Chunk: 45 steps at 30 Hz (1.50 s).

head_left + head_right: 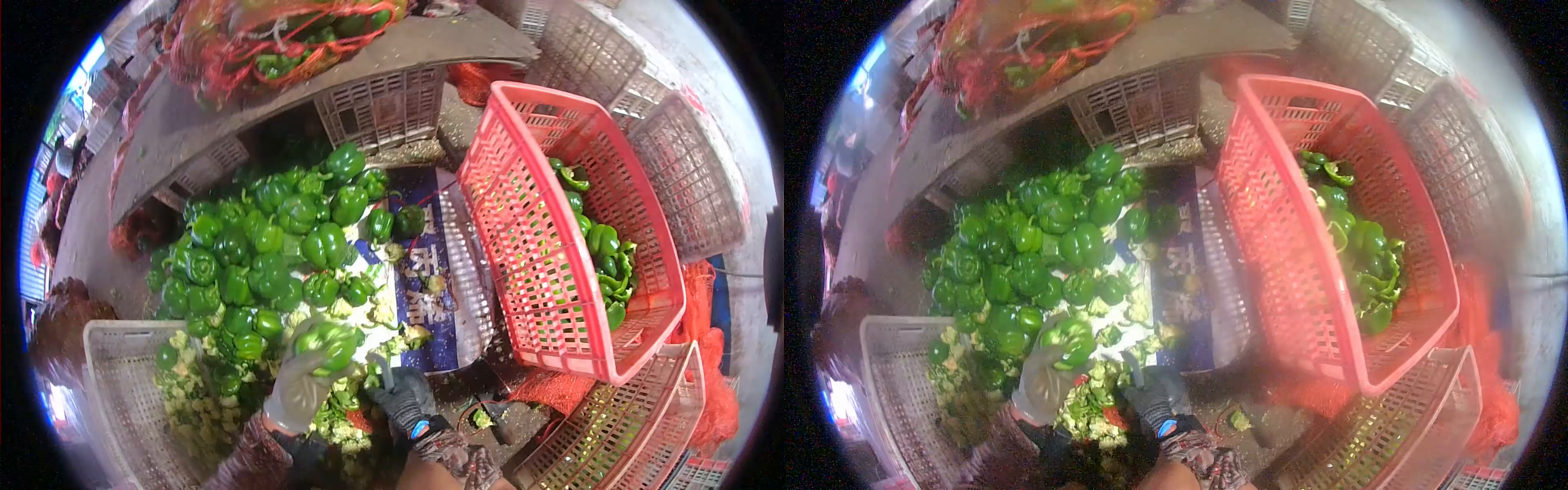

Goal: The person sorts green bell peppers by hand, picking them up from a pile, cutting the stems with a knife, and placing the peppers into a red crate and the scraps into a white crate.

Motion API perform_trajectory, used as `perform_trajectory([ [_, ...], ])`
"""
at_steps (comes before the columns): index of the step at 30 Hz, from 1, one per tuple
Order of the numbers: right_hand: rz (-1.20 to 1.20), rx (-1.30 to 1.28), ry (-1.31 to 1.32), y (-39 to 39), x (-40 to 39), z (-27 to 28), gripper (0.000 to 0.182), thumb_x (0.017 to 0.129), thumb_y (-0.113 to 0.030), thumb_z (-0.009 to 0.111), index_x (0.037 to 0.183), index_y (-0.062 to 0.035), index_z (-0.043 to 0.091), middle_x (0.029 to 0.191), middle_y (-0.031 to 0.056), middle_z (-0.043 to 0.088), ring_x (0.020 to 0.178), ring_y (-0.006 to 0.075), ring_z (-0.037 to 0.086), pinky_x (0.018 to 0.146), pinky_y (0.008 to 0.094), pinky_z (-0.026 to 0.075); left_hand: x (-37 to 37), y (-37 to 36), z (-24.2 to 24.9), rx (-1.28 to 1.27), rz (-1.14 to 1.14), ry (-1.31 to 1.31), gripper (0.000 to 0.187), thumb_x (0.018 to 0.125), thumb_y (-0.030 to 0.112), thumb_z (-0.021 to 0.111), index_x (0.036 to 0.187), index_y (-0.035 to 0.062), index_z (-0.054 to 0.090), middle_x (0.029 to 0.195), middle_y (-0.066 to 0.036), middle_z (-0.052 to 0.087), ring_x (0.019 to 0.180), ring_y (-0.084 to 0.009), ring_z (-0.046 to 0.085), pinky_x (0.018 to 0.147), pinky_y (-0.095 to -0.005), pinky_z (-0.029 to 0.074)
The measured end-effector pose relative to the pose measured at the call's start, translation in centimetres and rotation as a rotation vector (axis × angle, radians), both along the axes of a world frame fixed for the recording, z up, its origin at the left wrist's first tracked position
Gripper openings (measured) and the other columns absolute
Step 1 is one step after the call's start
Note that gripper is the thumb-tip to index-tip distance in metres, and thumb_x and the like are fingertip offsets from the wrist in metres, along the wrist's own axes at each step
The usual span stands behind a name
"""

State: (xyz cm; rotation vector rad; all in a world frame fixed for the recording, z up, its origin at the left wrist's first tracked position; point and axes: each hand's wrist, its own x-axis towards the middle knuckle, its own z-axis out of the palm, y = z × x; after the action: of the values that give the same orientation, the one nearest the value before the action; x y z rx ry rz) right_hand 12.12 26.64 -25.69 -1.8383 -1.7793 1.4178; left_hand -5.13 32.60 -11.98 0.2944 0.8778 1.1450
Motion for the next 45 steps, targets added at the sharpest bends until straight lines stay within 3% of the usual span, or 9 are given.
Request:
perform_trajectory([
  [8, 0.042, -0.095, 0.114, 0.3, 0.4, -1.9, 0.053, 0.083, -0.041, 0.062, 0.12, -0.0034, 0.056, 0.089, 0.0249, 0.063, 0.085, 0.0377, 0.061, 0.079, 0.043, 0.048, 19.9, 11.6, 12.3, 0.497, -0.557, -0.233, 0.084, 0.085, 0.021, 0.067, 0.146, 0.0071, 0.011, 0.132, -0.014, 0.045, 0.118, -0.0222, 0.051, 0.099, -0.0392, 0.042],
  [12, 0.131, -0.041, 0.109, 0.4, 1.4, 1.0, 0.052, 0.084, -0.041, 0.061, 0.119, -0.0034, 0.057, 0.089, 0.0244, 0.063, 0.085, 0.0365, 0.061, 0.079, 0.0433, 0.048, 19.0, 11.0, 7.3, 0.698, -0.671, 0.389, 0.079, 0.089, 0.027, 0.061, 0.146, 0.0026, 0.012, 0.145, -0.023, 0.031, 0.126, -0.0303, 0.045, 0.1, -0.034, 0.042],
  [16, -0.1, -0.099, 0.268, -3.0, -0.5, -2.4, 0.034, 0.088, -0.034, 0.06, 0.104, -0.0037, 0.061, 0.072, 0.0119, 0.061, 0.065, 0.0253, 0.059, 0.062, 0.0365, 0.047, 6.0, 7.5, 1.4, 0.416, -0.783, 1.33, 0.043, 0.086, 0.027, 0.058, 0.124, 0.006, 0.055, 0.111, -0.016, 0.064, 0.099, -0.0237, 0.063, 0.087, -0.0342, 0.049],
  [23, -0.053, -0.077, 0.234, -5.0, -0.8, -5.8, 0.026, 0.088, -0.023, 0.064, 0.101, -0.0007, 0.062, 0.071, 0.0061, 0.062, 0.065, 0.015, 0.059, 0.058, 0.0299, 0.047, -8.0, 9.1, -4.5, -0.13, -0.137, 1.931, 0.067, 0.076, 0.031, 0.068, 0.13, 0.0025, 0.041, 0.131, -0.023, 0.043, 0.109, -0.0386, 0.053, 0.09, -0.0454, 0.045],
  [31, -0.33, -0.093, 0.468, -3.7, -0.2, -4.0, 0.016, 0.085, -0.01, 0.066, 0.098, -0.0003, 0.062, 0.073, 0.0049, 0.063, 0.071, 0.013, 0.063, 0.061, 0.0269, 0.049, -9.0, 12.2, -7.3, -0.201, -0.134, 1.757, 0.087, 0.069, 0.037, 0.076, 0.136, 0.003, 0.031, 0.135, -0.025, 0.037, 0.117, -0.0387, 0.049, 0.093, -0.0436, 0.043],
  [33, -0.293, -0.538, 0.535, 0.8, 0.7, -0.4, 0.016, 0.086, -0.011, 0.065, 0.1, -0.0021, 0.062, 0.069, 0.0043, 0.065, 0.066, 0.0127, 0.064, 0.056, 0.0269, 0.049, -11.2, 11.9, -6.1, -0.148, -0.264, 1.565, 0.087, 0.071, 0.036, 0.076, 0.137, 0.0044, 0.03, 0.133, -0.025, 0.04, 0.119, -0.0378, 0.048, 0.095, -0.0416, 0.043],
  [36, 0.012, 0.152, 0.061, 3.0, -2.1, 1.9, 0.038, 0.09, -0.015, 0.06, 0.127, -0.0105, 0.054, 0.076, 0.0059, 0.068, 0.062, 0.0136, 0.065, 0.056, 0.031, 0.051, -15.3, 9.5, -4.4, -0.183, -0.406, 0.868, 0.071, 0.081, 0.031, 0.069, 0.138, 0.0079, 0.033, 0.127, -0.017, 0.051, 0.116, -0.0318, 0.052, 0.086, -0.0456, 0.05],
  [38, -0.014, -0.002, 0.643, 6.4, -4.9, 3.7, 0.069, 0.09, -0.017, 0.059, 0.148, -0.0161, 0.021, 0.125, 0.0138, 0.057, 0.115, 0.0232, 0.056, 0.092, 0.0335, 0.046, -16.1, 7.2, -3.5, -0.264, -0.449, 0.381, 0.059, 0.09, 0.033, 0.058, 0.139, 0.0096, 0.033, 0.125, -0.011, 0.053, 0.113, -0.0281, 0.054, 0.076, -0.0468, 0.056],
  [45, -0.032, -0.258, 0.767, 6.7, -10.9, -0.4, 0.072, 0.083, -0.007, 0.061, 0.144, -0.0122, 0.023, 0.131, 0.0204, 0.048, 0.103, 0.0253, 0.06, 0.086, 0.0337, 0.052, -12.5, -0.3, -6.0, -0.397, -0.592, 0.767, 0.059, 0.097, 0.05, 0.036, 0.139, 0.0096, 0.036, 0.121, -0.012, 0.056, 0.104, -0.0258, 0.059, 0.08, -0.0399, 0.051],
])
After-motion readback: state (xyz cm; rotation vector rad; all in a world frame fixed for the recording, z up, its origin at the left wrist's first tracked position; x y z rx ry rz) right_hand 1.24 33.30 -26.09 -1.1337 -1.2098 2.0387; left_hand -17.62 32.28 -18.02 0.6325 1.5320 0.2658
